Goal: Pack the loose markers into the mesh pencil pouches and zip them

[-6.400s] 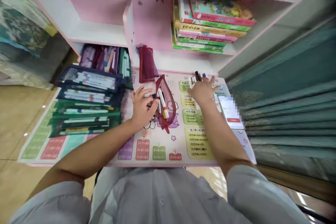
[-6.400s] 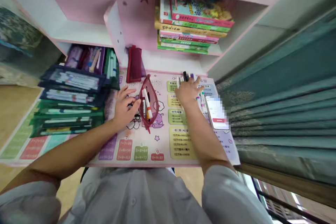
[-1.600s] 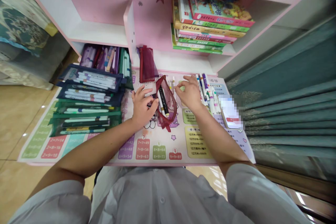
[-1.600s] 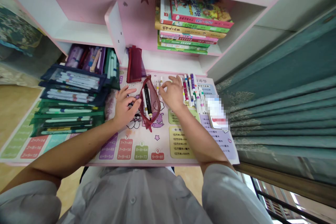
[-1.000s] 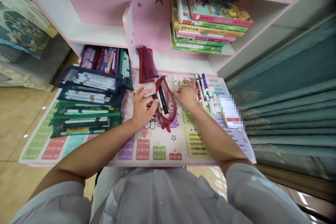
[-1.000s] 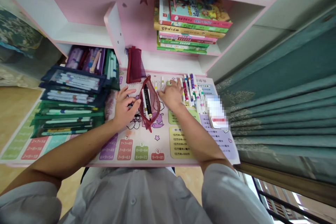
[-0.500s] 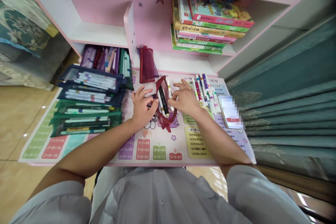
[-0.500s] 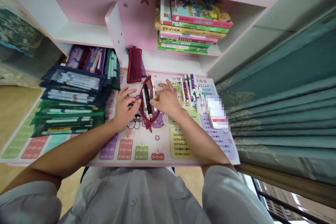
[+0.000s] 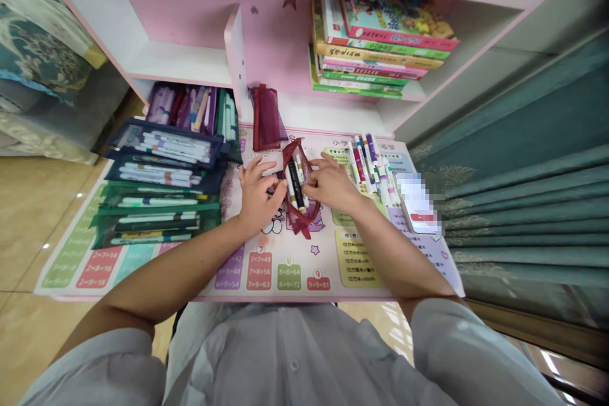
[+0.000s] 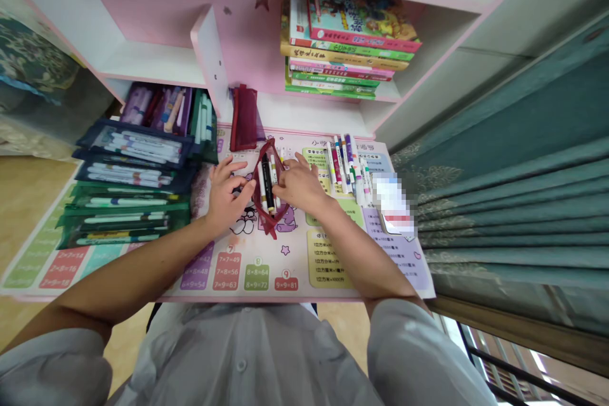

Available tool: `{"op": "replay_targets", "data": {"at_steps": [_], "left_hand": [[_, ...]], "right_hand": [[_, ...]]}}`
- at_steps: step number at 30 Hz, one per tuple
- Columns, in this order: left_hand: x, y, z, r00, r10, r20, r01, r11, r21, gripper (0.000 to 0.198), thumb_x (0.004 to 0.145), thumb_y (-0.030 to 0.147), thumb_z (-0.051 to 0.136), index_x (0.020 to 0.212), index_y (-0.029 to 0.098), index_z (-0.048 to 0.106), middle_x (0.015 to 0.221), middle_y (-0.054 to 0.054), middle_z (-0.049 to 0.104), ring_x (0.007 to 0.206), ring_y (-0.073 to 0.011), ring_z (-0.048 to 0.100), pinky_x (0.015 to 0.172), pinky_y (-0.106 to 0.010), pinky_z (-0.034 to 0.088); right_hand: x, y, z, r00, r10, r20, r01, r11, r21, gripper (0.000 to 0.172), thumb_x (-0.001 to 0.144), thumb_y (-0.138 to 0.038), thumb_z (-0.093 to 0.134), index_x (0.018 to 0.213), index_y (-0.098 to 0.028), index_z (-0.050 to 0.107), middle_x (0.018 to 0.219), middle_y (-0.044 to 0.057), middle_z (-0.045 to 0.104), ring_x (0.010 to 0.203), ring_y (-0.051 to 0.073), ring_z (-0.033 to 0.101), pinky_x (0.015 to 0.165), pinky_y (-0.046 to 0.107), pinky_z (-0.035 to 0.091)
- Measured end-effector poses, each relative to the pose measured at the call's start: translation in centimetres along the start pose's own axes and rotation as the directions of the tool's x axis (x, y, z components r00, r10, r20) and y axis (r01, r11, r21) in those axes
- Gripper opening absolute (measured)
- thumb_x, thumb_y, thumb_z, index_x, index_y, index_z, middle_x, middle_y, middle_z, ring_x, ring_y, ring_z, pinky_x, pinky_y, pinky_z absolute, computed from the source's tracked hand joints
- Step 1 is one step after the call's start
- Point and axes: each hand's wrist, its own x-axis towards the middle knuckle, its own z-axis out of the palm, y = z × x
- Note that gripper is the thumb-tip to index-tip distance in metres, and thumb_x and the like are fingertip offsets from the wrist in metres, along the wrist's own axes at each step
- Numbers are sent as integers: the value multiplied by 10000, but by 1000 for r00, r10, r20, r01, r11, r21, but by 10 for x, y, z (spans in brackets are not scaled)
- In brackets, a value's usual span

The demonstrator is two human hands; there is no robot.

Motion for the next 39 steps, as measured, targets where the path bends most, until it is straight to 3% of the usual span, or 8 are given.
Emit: {"op": "replay_targets", "data": {"at_steps": [5, 9, 15, 21, 28, 33, 36, 39], "left_hand": [[0, 1, -1, 1000, -12, -9, 12, 1000, 11, 270, 859, 308, 600, 608, 218, 558, 1162, -41, 683, 1312, -301, 469, 1110, -581, 260], [-1, 2, -2, 998, -58, 12, 57, 998, 38, 221, 850, 313, 617, 648, 225, 602, 1179, -44, 677, 1315, -324, 461, 1105, -630, 239], [0, 4, -5, 996, -89, 32, 87, 994, 61, 171, 847, 306, 619, 700, 225, 651, 1194, -67, 670, 1327, -366, 450, 1088, -691, 235], [5, 8, -12, 989, -50, 141, 32, 992, 125, 157, 855, 233, 573, 775, 240, 709, 1240, -70, 657, 1346, -363, 432, 1098, -698, 228], [13, 20, -25, 928, 88, 362, -165, 968, 187, 172, 857, 195, 595, 783, 266, 734, 1238, -61, 659, 1335, -386, 441, 1044, -766, 209], [21, 27, -30, 894, 141, 425, -255, 940, 226, 184, 863, 201, 605, 740, 269, 723, 1177, -49, 683, 1309, -371, 468, 1060, -773, 163], [28, 30, -33, 857, 133, 498, -281, 930, 235, 222, 894, 332, 595, 730, 257, 724, 1154, -65, 684, 1295, -386, 475, 1067, -787, 126], [34, 28, -33, 805, 148, 575, -327, 918, 222, 326, 741, 580, 715, 784, 258, 732, 1145, -100, 676, 1288, -441, 456, 1067, -804, 72]], "right_hand": [[3, 18, -6, 990, -119, -81, 120, 993, 19, 173, 804, -159, 552, 813, -188, 722, 1441, 101, 514, 1473, 369, 248, 1128, 653, 273], [6, 36, -10, 972, -234, -31, 233, 972, -21, 463, 719, 28, 494, 1005, -259, 716, 1531, 40, 414, 1511, 350, 130, 1129, 712, 209], [10, 40, -9, 957, -289, -28, 285, 954, -95, 323, 767, -31, 578, 946, -246, 738, 1534, 56, 404, 1507, 379, 118, 1126, 728, 192], [1, 22, -12, 866, -490, -102, 472, 867, -160, 211, 833, -116, 548, 803, -236, 719, 1487, -1, 474, 1509, 356, 130, 1159, 694, 155], [-9, 5, -12, 819, -574, -13, 565, 809, -163, 229, 859, -110, 508, 853, -230, 703, 1387, 34, 578, 1476, 339, 242, 1149, 689, 150], [-5, 6, -7, 814, -578, 62, 580, 801, -148, 230, 871, -103, 494, 881, -210, 697, 1036, 50, 707, 1194, 251, 561, 1139, 649, 148], [-3, 6, -4, 830, -557, 36, 556, 817, -152, 223, 885, -126, 486, 849, -202, 693, 949, 35, 708, 973, 201, 628, 1144, 611, 144], [-3, 4, -3, 853, -522, 9, 514, 838, -185, 218, 895, -164, 492, 822, -202, 694, 896, 27, 706, 895, 192, 631, 1144, 585, 147]]}}
